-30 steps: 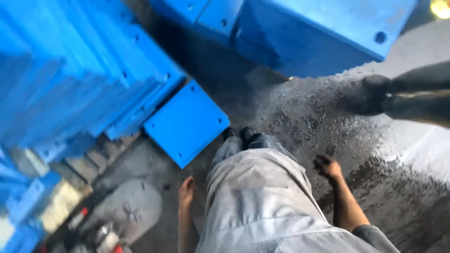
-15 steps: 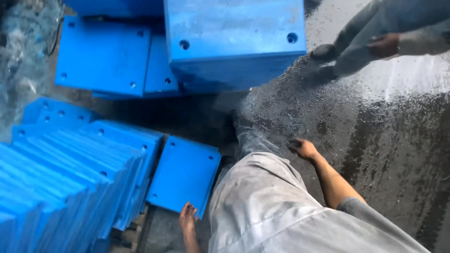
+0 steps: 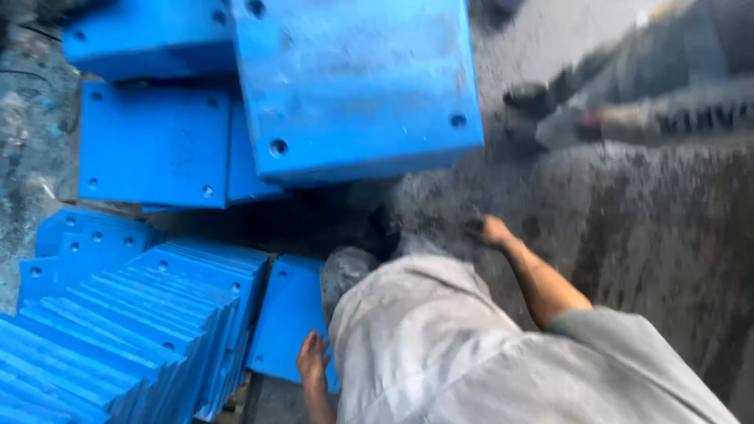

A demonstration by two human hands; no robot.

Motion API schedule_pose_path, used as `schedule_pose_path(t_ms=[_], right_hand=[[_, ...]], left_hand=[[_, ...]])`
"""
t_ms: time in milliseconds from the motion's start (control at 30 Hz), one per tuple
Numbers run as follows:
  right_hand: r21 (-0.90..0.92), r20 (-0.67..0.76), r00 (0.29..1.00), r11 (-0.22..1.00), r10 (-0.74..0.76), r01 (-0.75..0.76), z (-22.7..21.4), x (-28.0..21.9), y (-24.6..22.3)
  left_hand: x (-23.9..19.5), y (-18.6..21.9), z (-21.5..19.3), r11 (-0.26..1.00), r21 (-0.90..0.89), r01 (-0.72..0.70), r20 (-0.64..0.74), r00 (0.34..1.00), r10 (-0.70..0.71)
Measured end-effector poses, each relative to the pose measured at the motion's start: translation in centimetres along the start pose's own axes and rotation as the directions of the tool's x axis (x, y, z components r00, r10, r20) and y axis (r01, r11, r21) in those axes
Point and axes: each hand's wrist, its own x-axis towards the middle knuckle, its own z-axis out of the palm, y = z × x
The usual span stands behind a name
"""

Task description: Grinding the edges of blue industrial blocks using an angle grinder.

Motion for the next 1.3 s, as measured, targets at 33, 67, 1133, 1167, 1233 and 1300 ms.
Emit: schedule_pose_path(t_ms=[33,67,1133,1167,1233,1300], right_hand=[[-0.032,0.032,0.998,0.998,0.061,-0.06,-0.7,-0.8,-0.7],[-0.067,0.059,0.991,0.991,0.123,-0.119,-1.3,-1.5,-1.4],[0.731,0.148,0.803,0.483,0.577,-0.482,24.9,-8.8,-9.0],[0.751,0.107,0.827,0.5,0.552,-0.431,28.0,-5.7,-5.3],[0.742,0.104,0.761,0.46,0.64,-0.488,20.8,-6.6,-8.6],[0.731,0.106,0.684,0.41,0.722,-0.545,16.4,-7.1,-10.2]], left_hand=[[0.2,-0.4,-0.2,0.999,0.051,0.0,-0.029,1.0,0.001],[0.4,-1.0,-0.5,0.995,0.102,0.003,-0.058,0.998,0.003],[23.6,32.7,-7.3,0.927,0.304,-0.218,0.133,0.974,0.185],[23.5,32.4,-6.8,0.944,0.262,-0.202,0.116,0.977,0.177],[22.5,31.8,-4.3,0.942,0.29,-0.168,0.144,0.981,0.131],[22.2,30.5,-2.9,0.938,0.321,-0.131,0.168,0.982,0.08]])
